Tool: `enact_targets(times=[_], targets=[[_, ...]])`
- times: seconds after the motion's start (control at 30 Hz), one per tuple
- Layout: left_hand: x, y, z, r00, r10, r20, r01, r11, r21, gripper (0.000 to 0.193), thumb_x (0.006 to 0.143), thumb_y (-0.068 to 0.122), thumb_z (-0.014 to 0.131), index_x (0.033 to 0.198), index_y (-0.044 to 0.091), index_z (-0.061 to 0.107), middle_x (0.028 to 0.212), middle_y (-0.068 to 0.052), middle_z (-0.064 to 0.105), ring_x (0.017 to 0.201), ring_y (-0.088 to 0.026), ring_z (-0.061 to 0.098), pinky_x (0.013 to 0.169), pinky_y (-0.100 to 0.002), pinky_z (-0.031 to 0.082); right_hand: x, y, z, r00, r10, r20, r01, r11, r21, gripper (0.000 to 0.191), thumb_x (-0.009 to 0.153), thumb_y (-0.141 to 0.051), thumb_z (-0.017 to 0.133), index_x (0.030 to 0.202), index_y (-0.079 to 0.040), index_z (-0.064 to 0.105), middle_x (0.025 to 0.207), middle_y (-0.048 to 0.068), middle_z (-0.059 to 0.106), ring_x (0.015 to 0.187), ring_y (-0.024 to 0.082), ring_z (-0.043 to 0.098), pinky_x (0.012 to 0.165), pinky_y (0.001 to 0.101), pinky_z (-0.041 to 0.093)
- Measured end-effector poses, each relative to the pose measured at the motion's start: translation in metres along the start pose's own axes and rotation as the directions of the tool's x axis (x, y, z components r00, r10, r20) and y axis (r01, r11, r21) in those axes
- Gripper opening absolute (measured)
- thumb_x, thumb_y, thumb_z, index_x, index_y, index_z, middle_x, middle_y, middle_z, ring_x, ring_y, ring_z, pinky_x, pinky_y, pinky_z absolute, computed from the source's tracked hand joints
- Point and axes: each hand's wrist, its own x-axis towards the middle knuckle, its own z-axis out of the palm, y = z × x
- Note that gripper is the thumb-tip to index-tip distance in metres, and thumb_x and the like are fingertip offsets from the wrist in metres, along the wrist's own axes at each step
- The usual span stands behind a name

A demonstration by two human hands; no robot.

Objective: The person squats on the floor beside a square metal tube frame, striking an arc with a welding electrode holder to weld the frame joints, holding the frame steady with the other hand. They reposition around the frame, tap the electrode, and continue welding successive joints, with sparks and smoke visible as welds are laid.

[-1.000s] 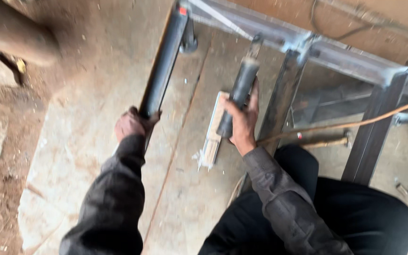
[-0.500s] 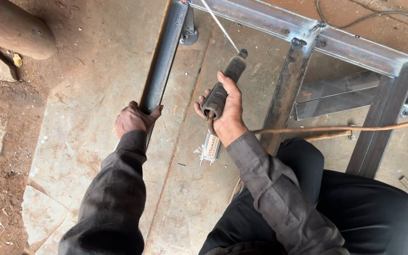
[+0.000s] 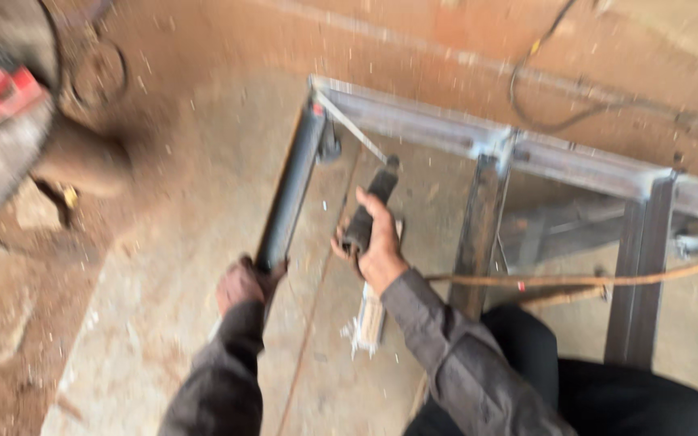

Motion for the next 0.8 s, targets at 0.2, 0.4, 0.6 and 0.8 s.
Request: enact_targets(times=[0.2, 0.4, 0.6, 0.8], targets=[[0.004, 0.002, -0.010, 0.988, -0.101, 0.119, 0.097, 0.995, 0.038, 0.079, 0.066, 0.076, 0.074, 0.107, 0.008, 0.072, 0.096, -0.019, 0.077, 0.096, -0.036, 0.074, 0.086, -0.045, 0.058, 0.006, -0.003, 0.007, 1.000, -0.011, 0.007, 0.010, 1.000, 0.029, 0.057, 0.068, -0.046, 0.086, 0.104, -0.014, 0.056, 0.088, 0.008, 0.055, 0.075, 0.027, 0.058, 0.074, 0.0547, 0.054], [0.006, -0.003, -0.005, 0.986, -0.088, 0.144, 0.084, 0.996, 0.035, 0.078, 0.069, 0.074, 0.074, 0.107, 0.006, 0.072, 0.094, -0.020, 0.078, 0.093, -0.034, 0.076, 0.087, -0.043, 0.059, 0.012, 0.004, -0.005, 0.999, -0.040, -0.025, 0.040, 0.999, 0.030, 0.060, 0.067, -0.042, 0.084, 0.113, -0.017, 0.056, 0.094, 0.007, 0.053, 0.078, 0.025, 0.058, 0.073, 0.0517, 0.054], [0.010, -0.005, -0.002, 0.975, -0.106, 0.194, 0.093, 0.993, 0.077, 0.085, 0.072, 0.078, 0.071, 0.117, 0.006, 0.070, 0.097, -0.018, 0.078, 0.094, -0.032, 0.077, 0.087, -0.042, 0.061, 0.017, 0.015, -0.011, 0.965, -0.261, 0.029, 0.263, 0.957, -0.126, 0.081, 0.067, -0.040, 0.085, 0.135, -0.019, 0.048, 0.104, 0.009, 0.054, 0.082, 0.021, 0.058, 0.075, 0.0489, 0.055], [0.011, -0.005, -0.001, 0.968, -0.129, 0.213, 0.118, 0.991, 0.067, 0.085, 0.071, 0.076, 0.072, 0.119, 0.007, 0.069, 0.101, -0.019, 0.077, 0.098, -0.033, 0.076, 0.088, -0.043, 0.060, 0.019, 0.042, -0.012, 0.684, -0.710, 0.167, 0.630, 0.460, -0.625, 0.130, 0.063, -0.037, 0.089, 0.162, -0.026, 0.005, 0.129, 0.021, 0.049, 0.105, 0.032, 0.057, 0.095, 0.0557, 0.053]])
